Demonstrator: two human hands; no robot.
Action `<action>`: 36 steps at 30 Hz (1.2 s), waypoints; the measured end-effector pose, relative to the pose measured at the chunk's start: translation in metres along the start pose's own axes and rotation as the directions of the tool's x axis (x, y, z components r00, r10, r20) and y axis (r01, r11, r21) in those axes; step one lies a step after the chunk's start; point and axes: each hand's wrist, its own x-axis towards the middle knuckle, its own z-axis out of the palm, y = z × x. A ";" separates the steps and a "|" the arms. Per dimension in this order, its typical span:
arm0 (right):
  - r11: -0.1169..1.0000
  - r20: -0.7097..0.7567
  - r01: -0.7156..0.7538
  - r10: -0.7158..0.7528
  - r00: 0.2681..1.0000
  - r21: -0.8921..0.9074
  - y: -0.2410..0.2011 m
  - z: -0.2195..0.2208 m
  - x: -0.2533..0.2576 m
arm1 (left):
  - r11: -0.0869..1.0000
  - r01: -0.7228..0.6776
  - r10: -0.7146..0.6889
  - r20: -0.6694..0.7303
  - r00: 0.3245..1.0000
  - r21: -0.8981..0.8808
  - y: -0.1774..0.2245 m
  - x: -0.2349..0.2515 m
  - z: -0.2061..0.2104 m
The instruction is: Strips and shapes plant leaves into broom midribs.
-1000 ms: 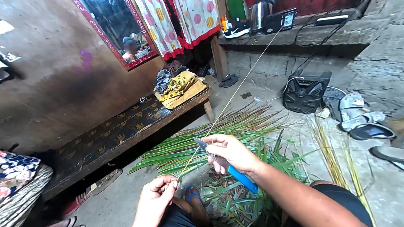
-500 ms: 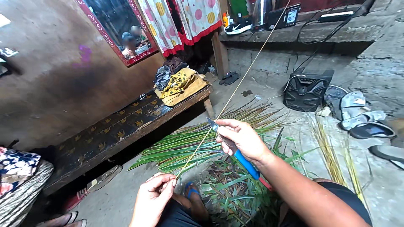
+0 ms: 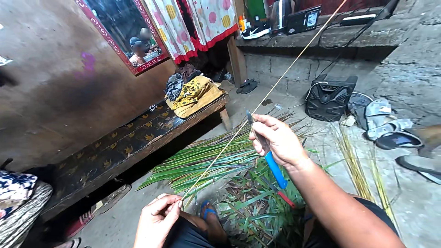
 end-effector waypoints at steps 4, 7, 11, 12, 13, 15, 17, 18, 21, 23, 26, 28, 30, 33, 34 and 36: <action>0.998 0.100 -0.063 0.061 0.993 0.018 0.015 0.013 -0.005 | 1.000 -0.026 0.026 -0.002 1.000 0.003 0.004 0.003 0.003; 1.000 0.049 -0.022 0.022 0.999 0.017 0.011 0.010 -0.003 | 0.999 -0.029 0.029 0.013 0.999 0.033 0.001 0.001 -0.002; 0.999 -0.027 0.047 -0.046 0.999 0.016 -0.001 -0.002 0.001 | 0.999 0.001 -0.001 0.020 1.000 0.039 -0.004 -0.006 -0.010; 0.998 -0.041 0.055 -0.054 0.998 0.019 -0.003 -0.004 0.002 | 0.999 0.006 -0.007 0.025 1.000 0.038 -0.005 -0.008 -0.012; 0.998 -0.055 0.062 -0.061 0.997 0.026 -0.005 -0.005 0.002 | 0.999 0.009 -0.010 0.031 0.999 0.037 -0.006 -0.009 -0.013; 0.996 -0.075 0.074 -0.070 0.995 0.050 -0.006 -0.007 0.003 | 0.999 0.004 -0.006 0.057 0.998 0.041 -0.007 -0.010 -0.016; 0.996 -0.049 0.072 -0.069 0.996 0.056 -0.005 -0.007 0.003 | 0.999 -0.004 0.001 0.076 0.997 0.042 -0.007 -0.010 -0.017; 0.997 -0.013 0.053 -0.053 0.999 0.049 -0.003 -0.005 0.001 | 0.999 -0.009 0.005 0.079 0.997 0.044 -0.006 -0.009 -0.017; 0.999 0.120 -0.009 0.004 0.993 0.042 0.006 0.005 -0.005 | 0.998 -0.031 0.026 0.086 0.996 0.055 -0.004 -0.005 -0.016; 0.999 0.126 -0.012 0.005 0.992 0.052 0.008 0.008 -0.006 | 0.996 -0.042 0.035 0.092 0.995 0.074 -0.004 -0.004 -0.017; 0.998 0.036 0.033 -0.035 0.999 0.051 0.001 0.000 -0.002 | 0.994 -0.033 0.023 0.091 0.996 0.108 -0.008 -0.008 -0.022; 0.998 -0.024 0.055 -0.054 0.998 0.042 -0.006 -0.007 0.001 | 0.993 -0.021 0.010 0.092 0.996 0.116 -0.013 -0.013 -0.025; 0.996 -0.080 0.070 -0.065 0.995 0.061 -0.012 -0.011 0.003 | 0.994 -0.013 0.003 0.094 0.996 0.106 -0.019 -0.016 -0.028; 0.991 -0.121 0.111 -0.102 0.987 0.074 -0.019 -0.019 0.005 | 0.995 0.001 -0.010 0.092 0.996 0.101 -0.030 -0.020 -0.035; 0.989 -0.140 0.125 -0.114 0.984 0.073 -0.021 -0.021 0.006 | 0.995 0.007 -0.016 0.089 0.996 0.097 -0.035 -0.021 -0.038; 0.985 -0.204 0.156 -0.139 0.969 0.068 -0.024 -0.029 0.012 | 0.997 0.039 -0.043 0.057 0.997 0.060 -0.047 -0.023 -0.044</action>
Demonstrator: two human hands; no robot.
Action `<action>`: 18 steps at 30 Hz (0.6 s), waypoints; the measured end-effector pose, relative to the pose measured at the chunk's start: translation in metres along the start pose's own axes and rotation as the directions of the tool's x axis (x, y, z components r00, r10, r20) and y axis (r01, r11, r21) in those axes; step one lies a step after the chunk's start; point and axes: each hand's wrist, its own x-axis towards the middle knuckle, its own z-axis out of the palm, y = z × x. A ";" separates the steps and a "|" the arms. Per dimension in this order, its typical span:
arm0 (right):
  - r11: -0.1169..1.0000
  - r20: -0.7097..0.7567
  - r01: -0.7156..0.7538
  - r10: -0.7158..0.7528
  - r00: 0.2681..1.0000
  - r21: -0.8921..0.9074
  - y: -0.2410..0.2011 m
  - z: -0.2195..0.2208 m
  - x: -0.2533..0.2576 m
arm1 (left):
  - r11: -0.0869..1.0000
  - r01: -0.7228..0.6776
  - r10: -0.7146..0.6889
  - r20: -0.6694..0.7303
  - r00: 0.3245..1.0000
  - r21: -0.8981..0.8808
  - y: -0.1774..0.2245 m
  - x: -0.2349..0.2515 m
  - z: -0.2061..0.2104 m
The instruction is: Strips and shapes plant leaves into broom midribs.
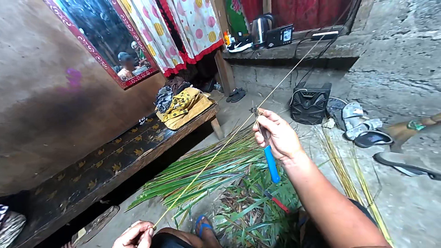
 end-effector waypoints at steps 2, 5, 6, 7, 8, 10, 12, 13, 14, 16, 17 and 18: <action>1.000 -0.109 0.021 -0.019 0.994 0.015 0.002 -0.010 0.011 | 0.995 0.064 -0.069 -0.069 0.995 -0.073 -0.010 0.000 -0.004; 0.999 -0.173 0.011 -0.005 0.985 0.033 0.013 -0.022 0.024 | 0.979 0.129 -0.151 -0.136 0.979 -0.160 -0.008 0.019 -0.003; 1.000 -0.142 -0.012 0.015 0.990 0.019 0.017 -0.020 0.024 | 0.978 0.117 -0.148 -0.174 0.974 -0.174 -0.002 0.030 0.002; 0.999 -0.096 -0.039 0.038 0.995 -0.004 0.020 -0.014 0.022 | 0.974 0.102 -0.147 -0.221 0.964 -0.200 0.007 0.043 0.009; 0.997 -0.041 -0.063 0.061 0.997 -0.041 0.021 -0.007 0.018 | 0.964 0.091 -0.158 -0.264 0.952 -0.249 0.017 0.058 0.020; 0.987 0.084 -0.087 0.099 0.992 -0.136 0.024 0.007 0.006 | 0.912 0.101 -0.234 -0.300 0.925 -0.398 0.042 0.094 0.044; 0.960 0.203 -0.062 0.121 0.972 -0.273 0.026 0.020 -0.005 | 0.843 0.109 -0.289 -0.273 0.918 -0.526 0.069 0.128 0.069; 0.935 0.257 -0.037 0.135 0.957 -0.353 0.027 0.024 -0.009 | 0.813 0.105 -0.286 -0.234 0.929 -0.573 0.083 0.143 0.083; 0.901 0.305 -0.007 0.154 0.940 -0.433 0.027 0.028 -0.013 | 0.794 0.096 -0.259 -0.191 0.947 -0.601 0.097 0.154 0.097; 0.817 0.374 0.063 0.192 0.907 -0.573 0.028 0.028 -0.017 | 0.766 0.067 -0.180 -0.114 0.977 -0.639 0.123 0.172 0.128; 0.774 0.391 0.094 0.206 0.897 -0.626 0.027 0.026 -0.019 | 0.735 0.070 -0.157 -0.068 0.985 -0.674 0.135 0.178 0.143; 0.743 0.399 0.116 0.214 0.892 -0.659 0.026 0.023 -0.021 | 0.690 0.096 -0.153 -0.015 0.988 -0.717 0.147 0.182 0.157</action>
